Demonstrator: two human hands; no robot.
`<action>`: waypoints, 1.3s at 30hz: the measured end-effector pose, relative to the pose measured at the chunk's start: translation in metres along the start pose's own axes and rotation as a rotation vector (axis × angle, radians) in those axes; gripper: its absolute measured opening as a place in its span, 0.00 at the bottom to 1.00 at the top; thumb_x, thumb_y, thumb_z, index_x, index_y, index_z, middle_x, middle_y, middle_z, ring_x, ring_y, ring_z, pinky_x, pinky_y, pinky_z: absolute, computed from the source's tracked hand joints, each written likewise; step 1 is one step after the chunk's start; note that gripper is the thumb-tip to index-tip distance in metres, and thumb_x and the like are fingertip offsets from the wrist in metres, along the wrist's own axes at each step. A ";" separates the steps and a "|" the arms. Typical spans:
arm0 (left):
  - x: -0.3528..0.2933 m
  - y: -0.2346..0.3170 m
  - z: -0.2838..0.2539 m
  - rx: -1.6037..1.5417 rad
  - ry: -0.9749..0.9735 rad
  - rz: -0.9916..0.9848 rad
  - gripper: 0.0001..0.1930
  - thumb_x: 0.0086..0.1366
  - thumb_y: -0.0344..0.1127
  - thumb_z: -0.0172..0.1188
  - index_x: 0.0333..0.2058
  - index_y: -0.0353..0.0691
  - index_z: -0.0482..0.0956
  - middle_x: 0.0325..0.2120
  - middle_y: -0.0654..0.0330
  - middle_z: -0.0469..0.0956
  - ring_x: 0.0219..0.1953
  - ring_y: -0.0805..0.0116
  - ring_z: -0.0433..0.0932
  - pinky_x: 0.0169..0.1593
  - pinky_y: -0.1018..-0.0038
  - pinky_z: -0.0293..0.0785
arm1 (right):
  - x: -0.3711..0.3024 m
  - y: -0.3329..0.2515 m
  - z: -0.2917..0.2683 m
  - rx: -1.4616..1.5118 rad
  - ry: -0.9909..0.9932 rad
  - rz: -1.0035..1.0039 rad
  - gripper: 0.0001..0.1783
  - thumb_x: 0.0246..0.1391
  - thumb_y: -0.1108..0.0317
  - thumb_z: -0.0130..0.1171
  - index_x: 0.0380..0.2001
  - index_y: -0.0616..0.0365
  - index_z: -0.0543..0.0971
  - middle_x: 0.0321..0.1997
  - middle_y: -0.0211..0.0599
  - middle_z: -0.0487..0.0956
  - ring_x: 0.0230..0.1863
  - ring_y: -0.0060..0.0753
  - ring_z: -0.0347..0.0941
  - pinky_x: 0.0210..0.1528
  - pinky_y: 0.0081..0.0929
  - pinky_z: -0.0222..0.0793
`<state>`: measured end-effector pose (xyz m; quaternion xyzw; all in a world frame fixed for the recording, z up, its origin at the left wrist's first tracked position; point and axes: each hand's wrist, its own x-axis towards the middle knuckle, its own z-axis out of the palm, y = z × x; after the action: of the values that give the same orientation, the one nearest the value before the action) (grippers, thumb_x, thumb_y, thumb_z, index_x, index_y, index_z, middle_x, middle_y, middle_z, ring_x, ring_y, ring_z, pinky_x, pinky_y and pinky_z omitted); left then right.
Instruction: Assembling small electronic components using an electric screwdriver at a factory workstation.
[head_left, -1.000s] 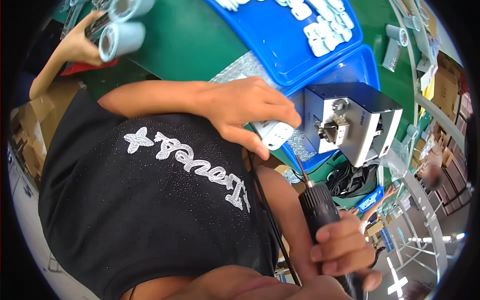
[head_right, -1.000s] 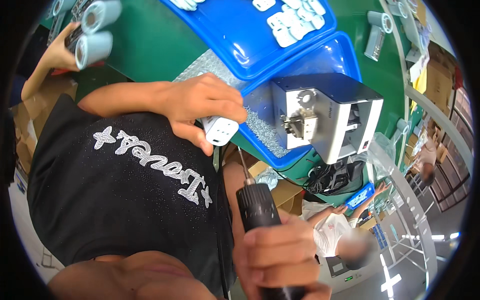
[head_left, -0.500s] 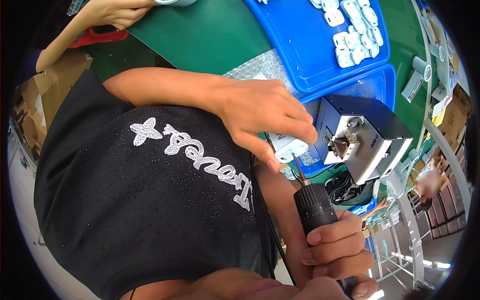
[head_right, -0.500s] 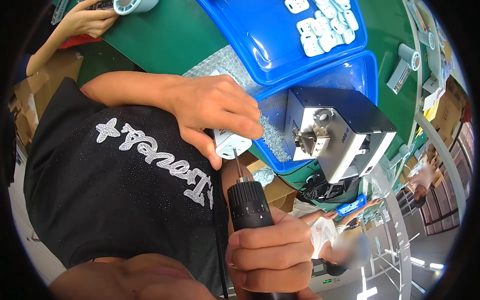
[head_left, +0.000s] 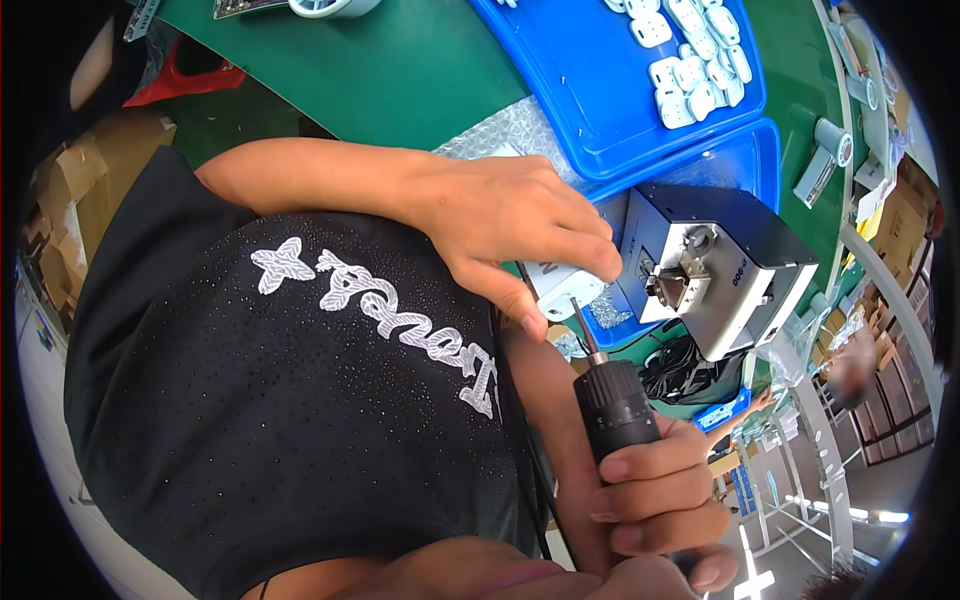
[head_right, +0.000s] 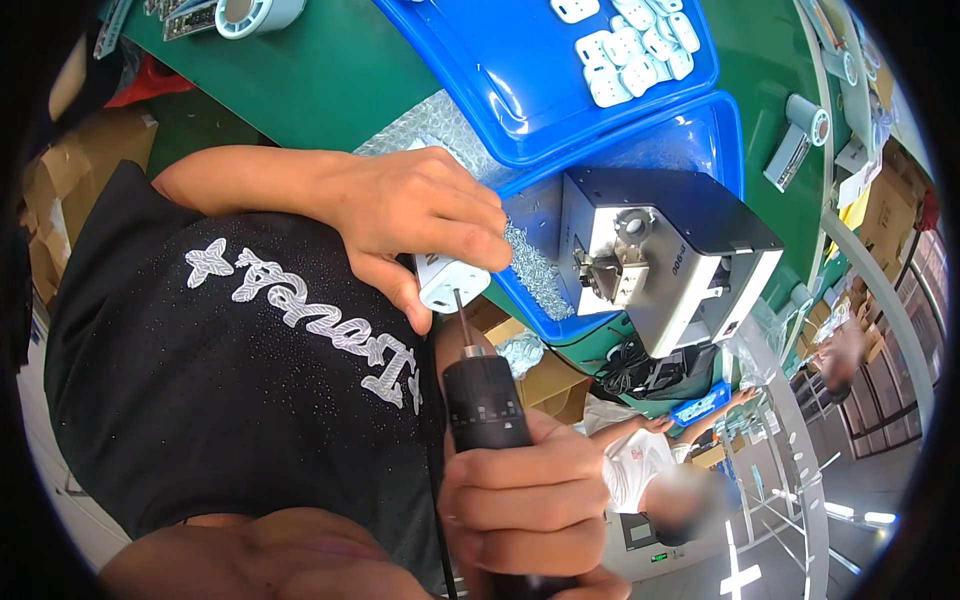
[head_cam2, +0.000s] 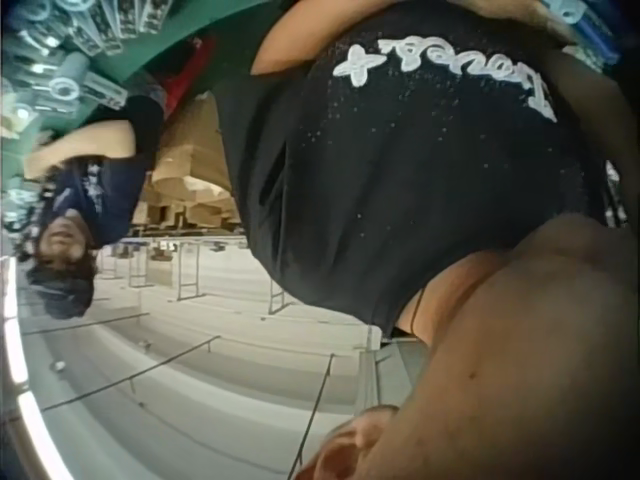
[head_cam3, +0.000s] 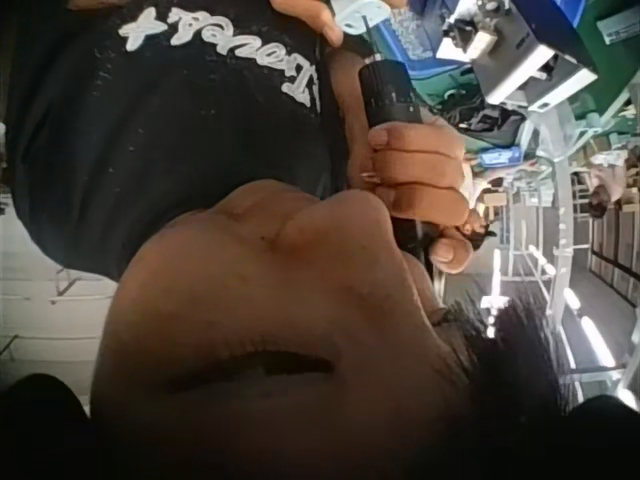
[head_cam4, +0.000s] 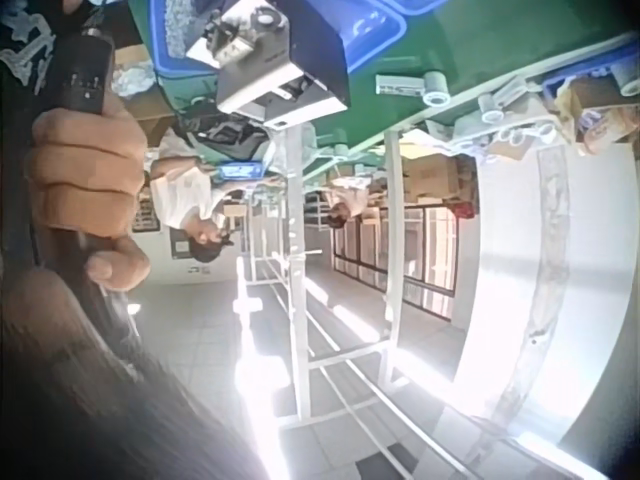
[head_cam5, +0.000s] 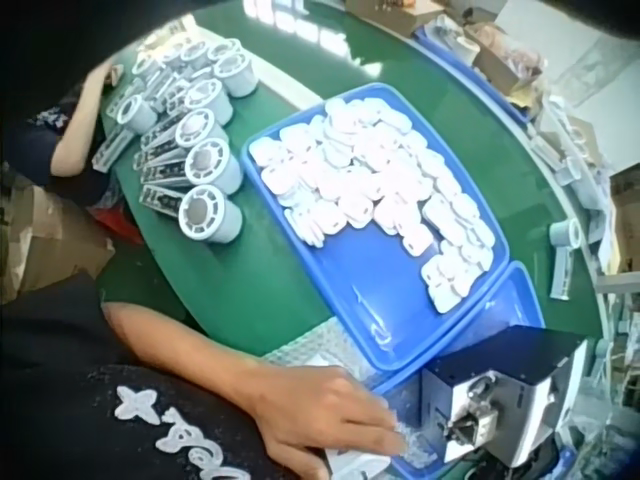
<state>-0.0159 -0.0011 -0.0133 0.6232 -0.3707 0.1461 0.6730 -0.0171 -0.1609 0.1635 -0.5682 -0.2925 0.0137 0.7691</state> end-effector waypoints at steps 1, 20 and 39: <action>0.000 0.001 0.000 0.016 -0.011 0.001 0.33 0.59 0.61 0.61 0.43 0.31 0.74 0.26 0.53 0.72 0.25 0.54 0.75 0.24 0.67 0.70 | -0.002 0.004 -0.004 -0.061 0.103 -0.100 0.28 0.59 0.43 0.41 0.48 0.56 0.68 0.21 0.38 0.69 0.17 0.35 0.65 0.20 0.37 0.68; -0.001 0.002 0.000 0.008 -0.031 -0.021 0.33 0.59 0.61 0.61 0.44 0.32 0.73 0.31 0.53 0.75 0.29 0.53 0.76 0.26 0.65 0.71 | -0.004 -0.016 0.000 -0.043 0.049 -0.101 0.39 0.57 0.35 0.51 0.53 0.61 0.62 0.27 0.35 0.68 0.17 0.30 0.65 0.20 0.33 0.66; -0.002 0.008 0.000 -0.010 -0.018 -0.045 0.30 0.61 0.60 0.58 0.46 0.35 0.71 0.31 0.53 0.75 0.33 0.52 0.77 0.30 0.61 0.71 | 0.013 0.007 -0.010 -0.108 -0.223 -0.036 0.26 0.52 0.62 0.62 0.51 0.53 0.63 0.25 0.24 0.66 0.21 0.25 0.67 0.31 0.32 0.68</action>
<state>-0.0223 0.0011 -0.0091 0.6293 -0.3632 0.1233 0.6759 0.0009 -0.1623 0.1612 -0.5983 -0.3867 0.0473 0.7002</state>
